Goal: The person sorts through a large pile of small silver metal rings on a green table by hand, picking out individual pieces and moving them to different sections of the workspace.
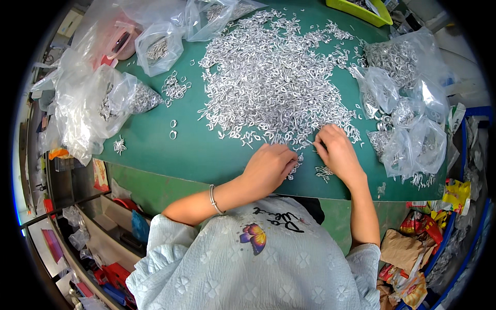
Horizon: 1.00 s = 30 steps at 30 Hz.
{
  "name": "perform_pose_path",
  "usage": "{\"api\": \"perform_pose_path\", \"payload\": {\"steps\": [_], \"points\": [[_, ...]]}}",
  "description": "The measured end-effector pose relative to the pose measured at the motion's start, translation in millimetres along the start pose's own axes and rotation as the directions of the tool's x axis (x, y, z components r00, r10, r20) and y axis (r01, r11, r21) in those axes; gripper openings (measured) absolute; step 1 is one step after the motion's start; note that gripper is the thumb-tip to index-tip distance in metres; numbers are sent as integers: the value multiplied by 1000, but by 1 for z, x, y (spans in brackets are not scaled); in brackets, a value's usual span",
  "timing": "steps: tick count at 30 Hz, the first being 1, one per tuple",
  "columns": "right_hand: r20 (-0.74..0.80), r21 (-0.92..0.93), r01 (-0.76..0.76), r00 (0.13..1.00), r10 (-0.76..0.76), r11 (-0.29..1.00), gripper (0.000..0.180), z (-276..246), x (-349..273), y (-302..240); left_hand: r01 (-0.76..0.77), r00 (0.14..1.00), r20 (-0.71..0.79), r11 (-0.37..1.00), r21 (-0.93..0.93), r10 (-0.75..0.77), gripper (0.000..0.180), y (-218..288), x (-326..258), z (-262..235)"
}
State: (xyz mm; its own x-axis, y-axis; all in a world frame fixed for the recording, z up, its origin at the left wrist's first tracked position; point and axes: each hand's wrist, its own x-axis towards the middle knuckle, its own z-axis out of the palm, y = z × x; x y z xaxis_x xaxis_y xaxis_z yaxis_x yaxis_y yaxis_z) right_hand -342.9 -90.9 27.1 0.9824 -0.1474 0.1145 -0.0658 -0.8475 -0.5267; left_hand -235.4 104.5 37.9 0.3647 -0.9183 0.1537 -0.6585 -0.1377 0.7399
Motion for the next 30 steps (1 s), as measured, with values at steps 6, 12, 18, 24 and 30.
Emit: {"api": "perform_pose_path", "payload": {"steps": [6, 12, 18, 24, 30], "points": [[-88, -32, 23, 996, -26, 999, 11, 0, -4, -6, -100, 993, -59, 994, 50, 103, 16, 2, -3, 27], [-104, -70, 4, 995, -12, 998, 10, -1, -8, -1, -196, 981, 24, 967, 162, 195, 20, 3, 4, 69], [-83, 95, 16, 997, -8, 995, 17, -13, -18, -11, -237, 965, -52, 943, 233, 256, 28, 3, -4, 48], [-118, 55, 71, 991, -64, 996, 13, -12, -35, -12, -249, 966, -12, 945, 213, 257, 26, -19, -16, 51], [-288, 60, -118, 949, 131, 991, 12, -17, -60, -4, -242, 970, -15, 966, 91, 244, 31, -17, -27, 43]]}}
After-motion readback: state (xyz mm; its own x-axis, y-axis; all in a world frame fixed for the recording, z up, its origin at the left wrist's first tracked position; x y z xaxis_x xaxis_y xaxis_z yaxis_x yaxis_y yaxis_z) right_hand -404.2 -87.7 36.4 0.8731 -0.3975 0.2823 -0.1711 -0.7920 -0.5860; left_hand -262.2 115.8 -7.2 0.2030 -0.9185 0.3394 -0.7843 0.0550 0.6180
